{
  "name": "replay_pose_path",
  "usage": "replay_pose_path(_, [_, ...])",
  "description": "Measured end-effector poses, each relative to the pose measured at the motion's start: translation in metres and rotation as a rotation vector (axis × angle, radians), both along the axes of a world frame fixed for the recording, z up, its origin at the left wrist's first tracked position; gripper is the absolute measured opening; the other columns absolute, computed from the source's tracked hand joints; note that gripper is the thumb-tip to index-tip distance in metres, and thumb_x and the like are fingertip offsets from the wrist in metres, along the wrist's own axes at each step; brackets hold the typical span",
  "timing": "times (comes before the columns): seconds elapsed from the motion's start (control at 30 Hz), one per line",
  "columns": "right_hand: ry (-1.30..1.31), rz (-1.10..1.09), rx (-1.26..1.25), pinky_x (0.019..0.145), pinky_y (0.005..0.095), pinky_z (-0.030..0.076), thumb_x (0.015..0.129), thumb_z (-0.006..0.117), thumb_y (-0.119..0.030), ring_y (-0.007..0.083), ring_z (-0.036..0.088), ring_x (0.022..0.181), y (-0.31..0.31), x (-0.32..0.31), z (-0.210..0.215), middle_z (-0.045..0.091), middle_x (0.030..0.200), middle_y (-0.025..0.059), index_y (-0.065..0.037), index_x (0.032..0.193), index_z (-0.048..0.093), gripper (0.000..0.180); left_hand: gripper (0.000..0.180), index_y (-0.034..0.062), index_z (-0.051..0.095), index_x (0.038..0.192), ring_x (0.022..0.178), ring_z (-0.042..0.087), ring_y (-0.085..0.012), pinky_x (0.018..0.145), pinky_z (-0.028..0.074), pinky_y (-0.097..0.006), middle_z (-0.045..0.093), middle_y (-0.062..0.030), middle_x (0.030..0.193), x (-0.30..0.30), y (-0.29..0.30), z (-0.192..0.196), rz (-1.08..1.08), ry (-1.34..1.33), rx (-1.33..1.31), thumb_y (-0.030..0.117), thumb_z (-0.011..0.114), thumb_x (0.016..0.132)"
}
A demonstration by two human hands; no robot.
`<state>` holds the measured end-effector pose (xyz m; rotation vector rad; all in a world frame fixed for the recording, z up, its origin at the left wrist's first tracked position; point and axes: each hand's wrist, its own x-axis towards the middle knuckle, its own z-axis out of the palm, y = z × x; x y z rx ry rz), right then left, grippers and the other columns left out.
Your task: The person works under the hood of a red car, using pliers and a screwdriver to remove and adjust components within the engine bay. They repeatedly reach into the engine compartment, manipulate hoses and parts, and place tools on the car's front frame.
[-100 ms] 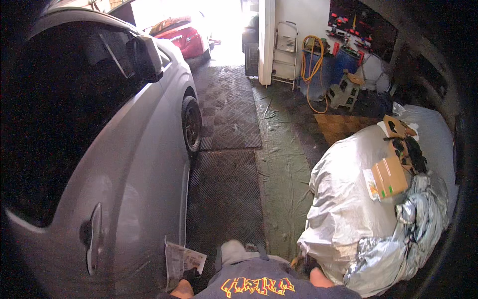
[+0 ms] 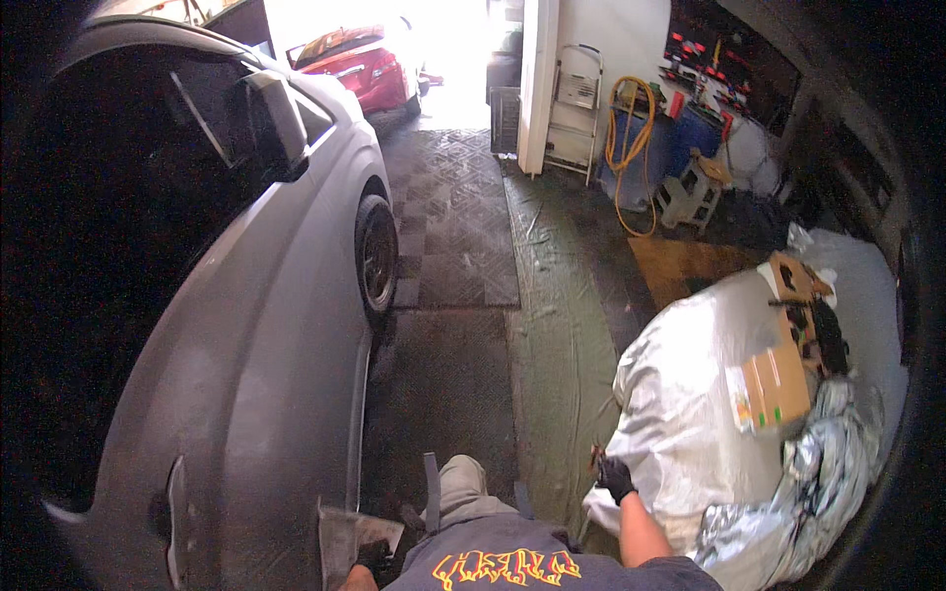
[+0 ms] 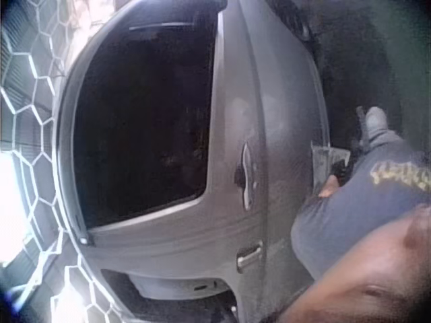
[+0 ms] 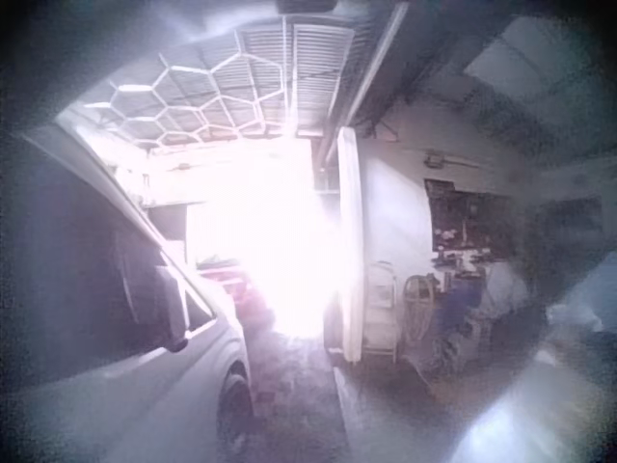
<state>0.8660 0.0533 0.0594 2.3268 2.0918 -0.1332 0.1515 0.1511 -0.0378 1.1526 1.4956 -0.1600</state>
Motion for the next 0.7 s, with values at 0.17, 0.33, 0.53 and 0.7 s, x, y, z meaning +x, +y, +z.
replay_pose_path(0.17, [0.439, -0.088, -0.144, 0.074, 0.0500, 0.055, 0.085, 0.066, -0.018, 0.0372, 0.069, 0.086, 0.282, 0.106, 0.030, 0.071, 0.100, 0.0204, -0.009, 0.100, 0.068, 0.018, 0.040, 0.0158, 0.066, 0.128, 0.094, 0.070, -0.0322, 0.075, 0.058, -0.048, 0.072, -0.0121, 0.112, 0.034, 0.148, 0.001, 0.630, -0.085, -0.358, 0.043, 0.043, 0.109])
replay_pose_path(0.33, [-0.223, 0.014, -0.114, 0.065, 0.0532, 0.053, 0.095, 0.063, -0.039, 0.0353, 0.069, 0.076, 0.344, 0.213, -0.055, 0.070, 0.088, 0.0151, -0.014, 0.151, 0.050, 0.063, 0.035, 0.0145, 0.067, 0.125, 0.091, 0.070, -0.0298, 0.073, 0.058, -0.044, 0.073, -0.0115, 0.108, 0.173, 0.388, -0.020, 0.531, -0.294, -0.291, 0.037, 0.046, 0.109])
replay_pose_path(0.53, [0.410, -0.299, -0.868, 0.084, 0.0563, 0.058, 0.093, 0.062, -0.046, 0.0406, 0.074, 0.098, 0.466, 0.095, -0.093, 0.076, 0.114, 0.0212, -0.013, 0.134, 0.067, 0.053, 0.029, 0.0129, 0.068, 0.122, 0.086, 0.070, -0.0271, 0.069, 0.058, -0.040, 0.073, -0.0108, 0.103, 0.212, 0.696, 0.025, 0.562, -0.333, 0.164, 0.031, 0.050, 0.108])
replay_pose_path(0.7, [0.408, -0.376, -0.802, 0.083, 0.0546, 0.058, 0.092, 0.063, -0.051, 0.0391, 0.074, 0.098, 0.680, 0.145, -0.111, 0.076, 0.114, 0.0203, -0.012, 0.133, 0.068, 0.056, 0.024, 0.0115, 0.069, 0.120, 0.082, 0.070, -0.0248, 0.066, 0.059, -0.037, 0.074, -0.0102, 0.099, 0.287, 0.916, 0.009, 0.786, -0.556, 0.285, 0.026, 0.053, 0.108])
